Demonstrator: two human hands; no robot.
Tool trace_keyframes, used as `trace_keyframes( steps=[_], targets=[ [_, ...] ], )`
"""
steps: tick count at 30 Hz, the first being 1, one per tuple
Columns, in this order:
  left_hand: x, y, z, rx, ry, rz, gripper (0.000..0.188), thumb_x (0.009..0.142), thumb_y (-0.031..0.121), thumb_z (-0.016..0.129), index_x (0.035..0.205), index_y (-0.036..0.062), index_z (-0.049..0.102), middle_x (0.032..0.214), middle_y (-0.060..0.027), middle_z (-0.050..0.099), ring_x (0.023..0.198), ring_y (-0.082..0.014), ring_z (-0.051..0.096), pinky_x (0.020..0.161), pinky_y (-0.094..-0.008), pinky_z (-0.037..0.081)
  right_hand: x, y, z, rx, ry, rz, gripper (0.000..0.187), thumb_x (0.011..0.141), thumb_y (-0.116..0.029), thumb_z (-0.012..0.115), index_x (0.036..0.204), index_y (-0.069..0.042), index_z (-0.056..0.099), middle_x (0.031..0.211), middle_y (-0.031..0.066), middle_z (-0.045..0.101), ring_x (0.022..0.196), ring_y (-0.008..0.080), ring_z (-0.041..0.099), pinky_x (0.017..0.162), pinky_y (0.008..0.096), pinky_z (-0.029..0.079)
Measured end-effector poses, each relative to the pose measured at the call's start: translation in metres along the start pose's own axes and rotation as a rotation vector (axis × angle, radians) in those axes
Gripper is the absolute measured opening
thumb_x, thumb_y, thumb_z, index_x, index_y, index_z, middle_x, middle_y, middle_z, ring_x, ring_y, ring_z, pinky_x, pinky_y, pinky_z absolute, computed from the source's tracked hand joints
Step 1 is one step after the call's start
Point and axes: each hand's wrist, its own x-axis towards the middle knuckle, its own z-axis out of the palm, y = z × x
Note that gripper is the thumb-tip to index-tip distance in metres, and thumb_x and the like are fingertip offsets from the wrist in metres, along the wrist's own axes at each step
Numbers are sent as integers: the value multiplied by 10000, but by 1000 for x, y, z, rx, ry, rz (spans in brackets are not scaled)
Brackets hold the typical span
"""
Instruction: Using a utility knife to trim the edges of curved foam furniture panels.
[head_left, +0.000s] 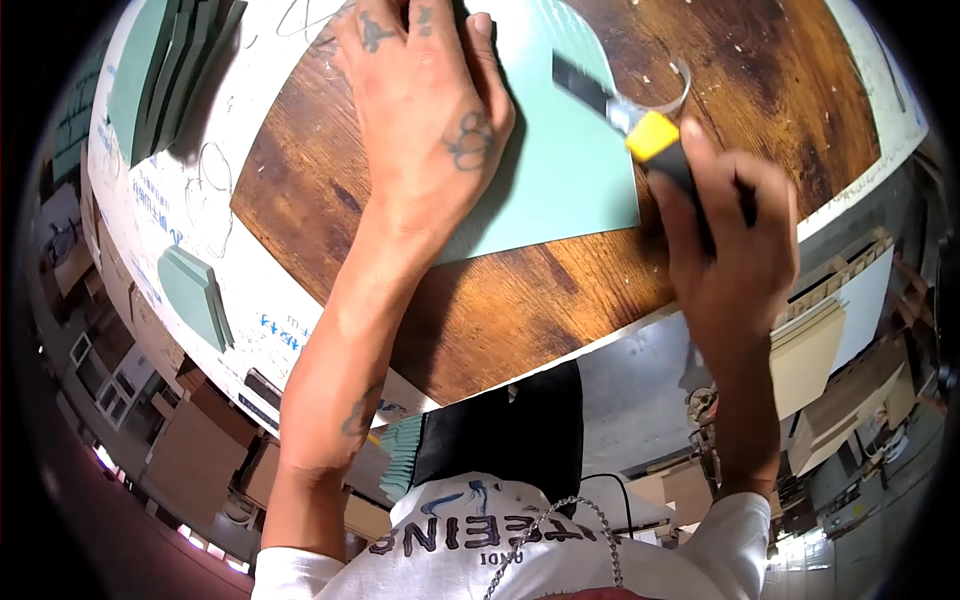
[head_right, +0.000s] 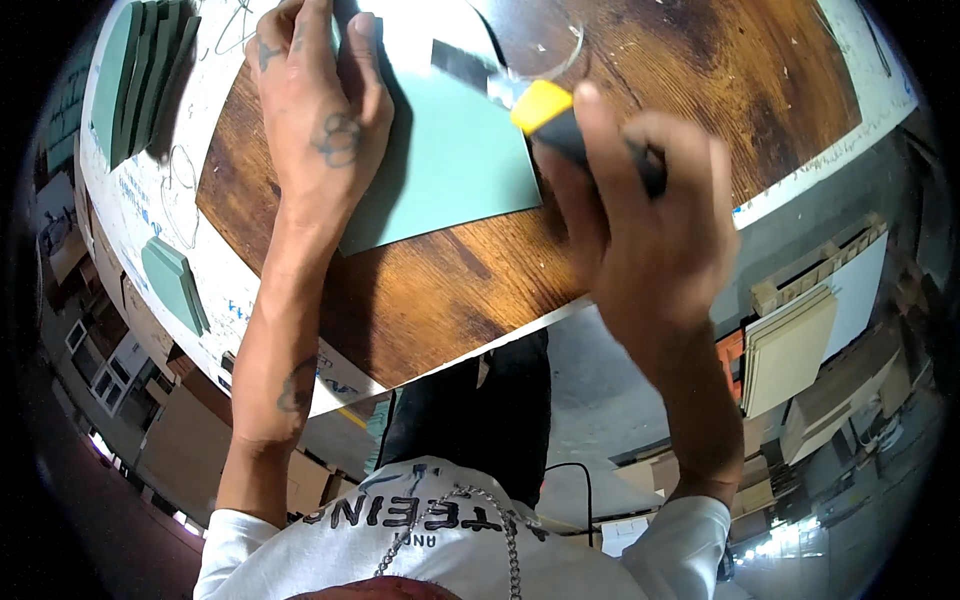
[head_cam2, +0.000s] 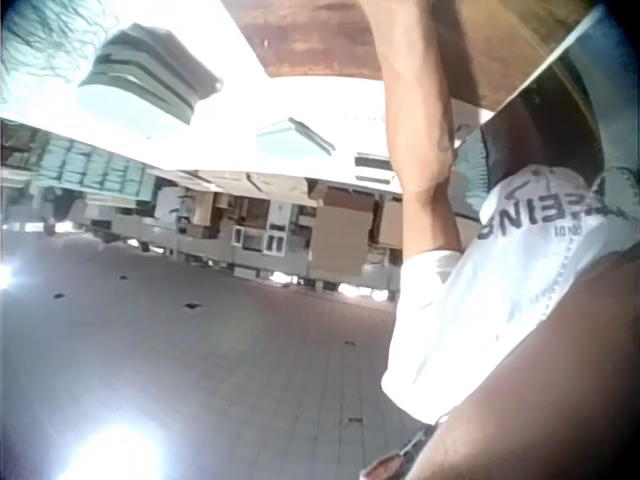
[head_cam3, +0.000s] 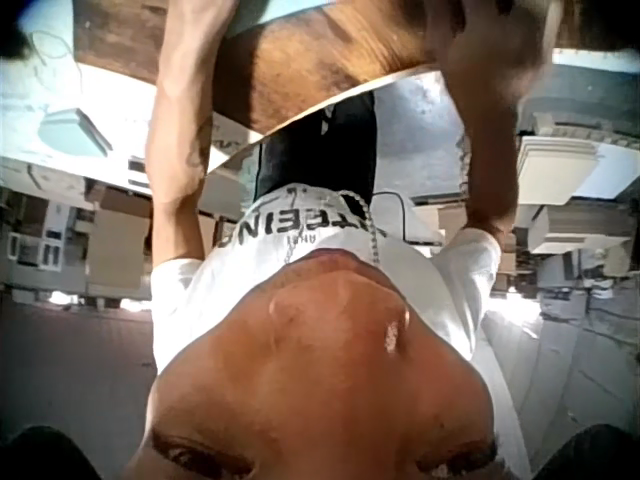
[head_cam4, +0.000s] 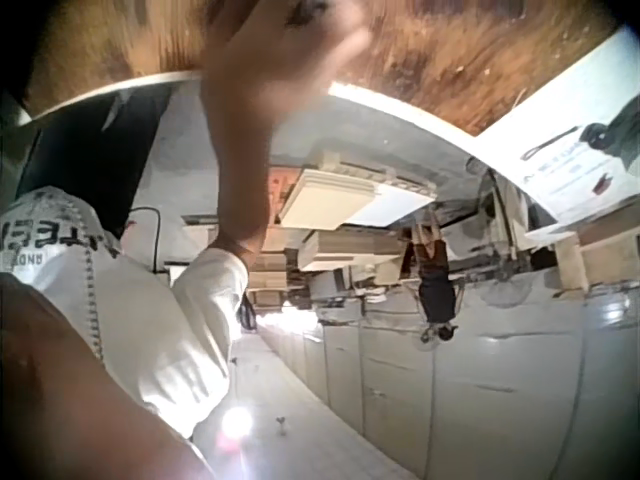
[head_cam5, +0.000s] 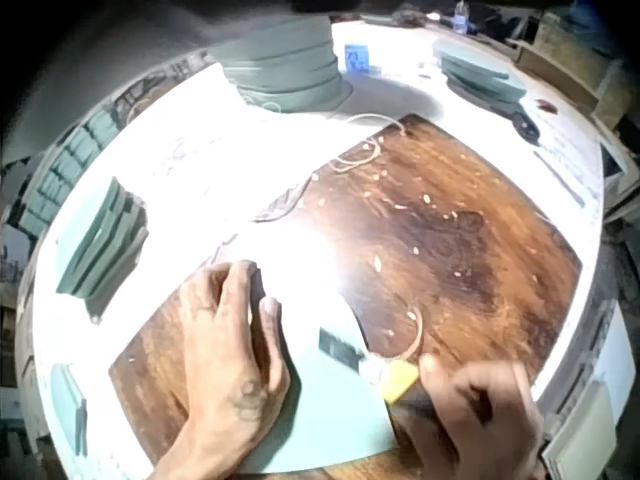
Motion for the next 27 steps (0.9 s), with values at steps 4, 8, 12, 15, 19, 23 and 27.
trace_keyframes(
  steps=[4,8,12,15,19,23,27],
  targets=[
    [0,2,-1,-19,28,16,357,893,5,602,1226,-101,525,1108,-273,538,1038,-417,531,917,-464,440,52,6,8,-119,-44,-62,349,875,-210,757,1205,-100,728,918,94,618,828,223,620,694,333,511],
    [3,-8,0,-154,78,109,406,908,19,596,1284,-89,488,1121,-275,544,1013,-414,543,905,-474,446,43,4,6,-123,-47,-32,374,883,-329,738,1190,-116,731,901,82,600,798,236,581,644,343,491],
    [0,-17,-5,-374,-194,167,486,890,247,684,1263,-51,595,1212,-245,608,1177,-397,532,1040,-487,399,-23,-18,-20,32,-123,113,453,863,-152,784,1302,-122,676,1008,111,595,847,235,591,720,349,517],
    [-25,8,-18,20,-199,-124,683,937,496,623,1294,-85,576,1149,-327,591,1130,-423,540,976,-579,439,-52,-41,-38,-54,-226,240,475,846,-231,806,1284,-97,682,1001,124,582,848,253,584,708,368,510],
    [-46,29,-21,54,-149,-277,654,949,451,625,1304,-93,551,1173,-330,509,1147,-411,463,960,-572,415,-58,-38,-32,-31,-165,227,526,830,-295,818,1307,-131,668,1000,113,578,854,257,545,612,362,492],
    [-47,27,-23,92,-129,-254,582,971,389,611,1316,-72,533,1178,-267,485,1140,-374,435,965,-546,385,-42,-28,-24,-46,-120,204,503,823,-278,826,1279,-123,682,985,77,567,851,239,543,602,343,500],
    [-47,29,-22,89,-150,-251,522,986,352,592,1316,-49,540,1188,-257,479,1155,-365,433,970,-535,385,-25,-15,-28,-13,-93,171,500,772,-195,863,1237,-110,700,967,50,562,842,213,553,627,327,512]
  ],
)
